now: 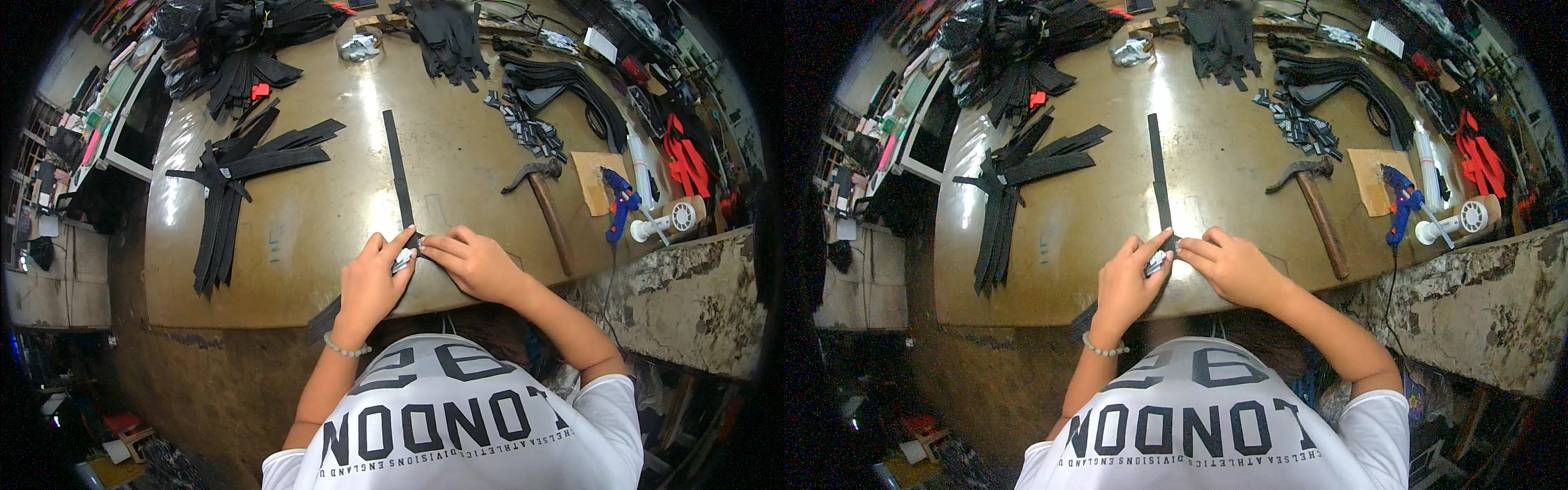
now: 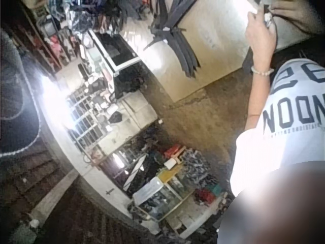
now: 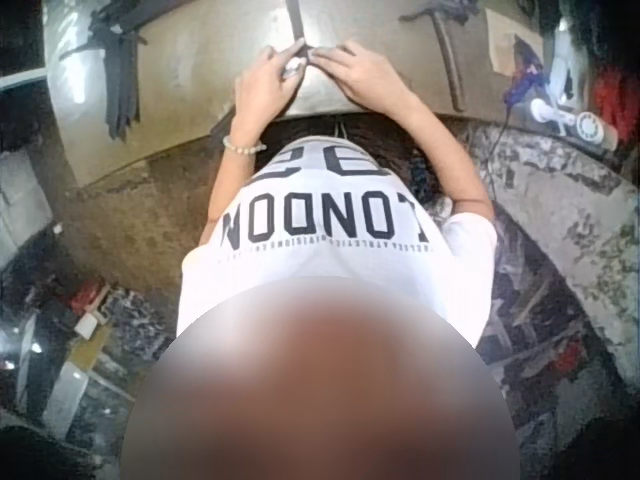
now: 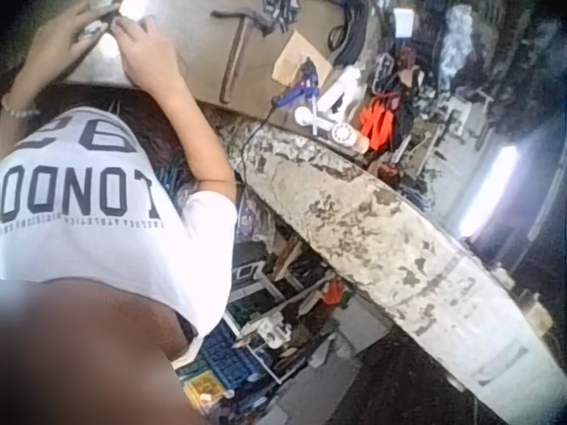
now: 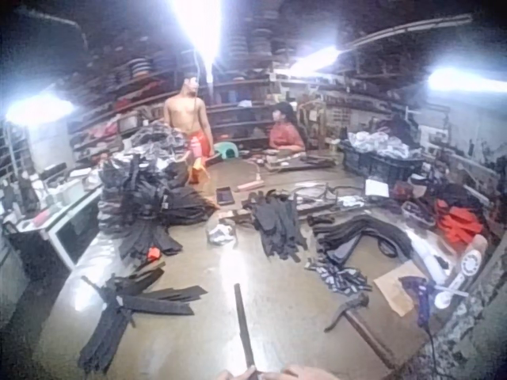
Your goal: The person assembles black straps by applying hot glue and attaching small metal clips. They repeatedly pick up straps, apply glue, and press clips onto the ends, then place the finished pieces on the table.
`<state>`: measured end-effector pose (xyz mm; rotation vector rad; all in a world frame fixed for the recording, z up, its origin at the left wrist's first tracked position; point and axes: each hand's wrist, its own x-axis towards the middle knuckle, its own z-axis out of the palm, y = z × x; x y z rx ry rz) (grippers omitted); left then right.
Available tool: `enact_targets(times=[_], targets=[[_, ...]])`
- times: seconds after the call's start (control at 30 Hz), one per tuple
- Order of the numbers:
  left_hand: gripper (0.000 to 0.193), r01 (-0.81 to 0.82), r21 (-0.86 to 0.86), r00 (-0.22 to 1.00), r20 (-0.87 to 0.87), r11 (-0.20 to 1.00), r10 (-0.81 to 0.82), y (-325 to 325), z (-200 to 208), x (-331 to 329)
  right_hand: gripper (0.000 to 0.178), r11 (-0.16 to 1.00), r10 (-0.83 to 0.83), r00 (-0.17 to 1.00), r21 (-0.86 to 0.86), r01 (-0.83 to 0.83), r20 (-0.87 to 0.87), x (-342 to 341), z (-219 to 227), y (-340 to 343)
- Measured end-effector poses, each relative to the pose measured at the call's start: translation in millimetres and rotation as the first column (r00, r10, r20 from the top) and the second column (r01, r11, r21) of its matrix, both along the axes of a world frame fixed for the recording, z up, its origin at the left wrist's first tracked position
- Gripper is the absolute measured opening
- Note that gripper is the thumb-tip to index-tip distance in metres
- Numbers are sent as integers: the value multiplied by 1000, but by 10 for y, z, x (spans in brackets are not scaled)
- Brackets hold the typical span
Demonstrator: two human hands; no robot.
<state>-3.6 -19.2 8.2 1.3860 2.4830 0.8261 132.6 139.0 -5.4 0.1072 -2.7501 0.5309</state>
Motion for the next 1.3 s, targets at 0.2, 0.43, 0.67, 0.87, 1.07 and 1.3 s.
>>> enact_targets(times=[0.2,0.43,0.67,0.87,1.07,1.3], targets=[[38,11,-15,1000,-13,1000,-11,-2,14,-11,35,957,54,998,286,-42,-34,-7,-20,44],[38,15,-17,1000,0,1000,-15,-2,18,-13,38,926,5,1000,376,6,-30,33,3,14],[38,27,1,1000,-7,1000,-27,-4,3,-18,36,923,-13,998,383,35,-61,58,-39,-12],[37,25,-4,1000,-6,1000,-25,-16,16,-19,35,915,-14,998,402,39,-64,54,-33,-22],[41,2,-112,996,-93,994,-12,39,64,64,39,950,-176,984,260,175,-20,109,-51,32],[42,53,39,999,-2,998,-53,-1,61,-14,35,411,-911,407,248,877,69,549,112,616]])
